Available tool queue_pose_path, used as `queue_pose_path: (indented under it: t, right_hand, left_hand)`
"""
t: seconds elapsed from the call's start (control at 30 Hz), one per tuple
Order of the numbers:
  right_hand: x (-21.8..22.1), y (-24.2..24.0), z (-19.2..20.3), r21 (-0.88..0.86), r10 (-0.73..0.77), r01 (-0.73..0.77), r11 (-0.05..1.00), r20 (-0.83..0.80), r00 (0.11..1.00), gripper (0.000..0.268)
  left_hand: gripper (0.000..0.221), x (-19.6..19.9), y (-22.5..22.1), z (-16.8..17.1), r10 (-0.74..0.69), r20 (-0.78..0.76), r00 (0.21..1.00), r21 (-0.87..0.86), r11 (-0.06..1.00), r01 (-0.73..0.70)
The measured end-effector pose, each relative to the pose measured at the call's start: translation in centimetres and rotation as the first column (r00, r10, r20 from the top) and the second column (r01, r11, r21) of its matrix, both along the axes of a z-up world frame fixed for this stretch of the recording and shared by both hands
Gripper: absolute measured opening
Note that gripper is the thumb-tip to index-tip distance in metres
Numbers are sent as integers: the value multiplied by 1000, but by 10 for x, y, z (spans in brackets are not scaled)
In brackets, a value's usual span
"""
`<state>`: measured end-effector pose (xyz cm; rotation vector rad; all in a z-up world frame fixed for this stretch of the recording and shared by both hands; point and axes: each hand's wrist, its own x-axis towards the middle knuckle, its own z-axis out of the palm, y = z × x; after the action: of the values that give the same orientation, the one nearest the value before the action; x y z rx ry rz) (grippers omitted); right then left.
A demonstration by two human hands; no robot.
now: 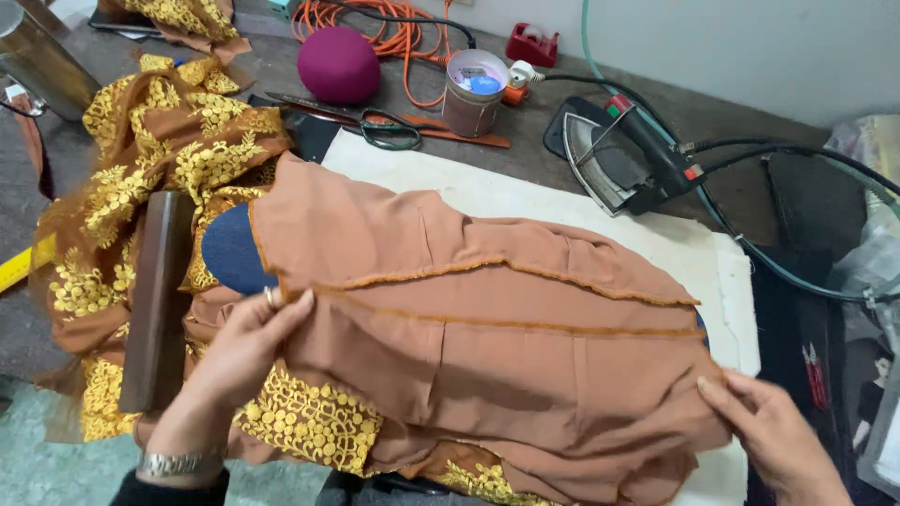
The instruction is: Trimming excess threads from seams and pressing a garment with an industrial iron
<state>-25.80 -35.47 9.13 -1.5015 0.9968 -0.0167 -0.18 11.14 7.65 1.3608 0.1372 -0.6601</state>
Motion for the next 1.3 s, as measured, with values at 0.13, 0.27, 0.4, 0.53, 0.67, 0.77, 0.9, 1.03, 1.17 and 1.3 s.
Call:
queue_pose_path:
  t: [0.13, 0.27, 0.4, 0.53, 0.67, 0.77, 0.9, 1.03, 1.17, 1.3]
  right_hand:
    - [1, -17, -11, -48, 48, -38, 998, 227, 973, 22]
    - [18, -22, -6, -145, 143, -106, 984, 280, 949, 17]
    - [42, -13, 8, -110, -28, 73, 991, 365, 931, 21]
    - [45, -37, 9, -173, -99, 194, 966, 447, 889, 13]
    - [21, -103, -23, -69, -246, 344, 936, 571, 783, 10]
    - [3, -124, -49, 114, -367, 373, 921, 579, 728, 16]
    - [-18, -140, -98, 139, -440, 422, 896, 400, 804, 23]
    - [-23, -140, -105, 104, -449, 446, 889, 385, 806, 18]
    - [0, -102, -46, 82, -354, 351, 933, 395, 848, 22]
    - [23, -81, -23, -17, -249, 283, 959, 427, 869, 22]
  left_hand:
    - [15, 18, -8, 31, 41, 146, 988, -42, 998, -35]
    - [13, 37, -10, 64, 137, 285, 949, -97, 989, -113]
    - [12, 53, -15, 97, 139, 297, 945, -6, 990, -143]
    - [50, 84, -32, 83, 307, 363, 880, -104, 952, -289]
    - [72, 67, -54, 107, -121, 324, 938, -413, 874, 256]
    - [67, 66, -48, 84, -174, 347, 922, -148, 960, 237]
    - [29, 44, -31, 77, -593, 241, 769, 598, 715, 363]
    - [41, 12, 0, 22, -926, 121, 356, 865, 274, 419]
    - [78, -18, 15, -44, -957, 65, 281, 934, 157, 320]
    - [86, -19, 28, -22, -836, -131, 533, 928, 86, 363]
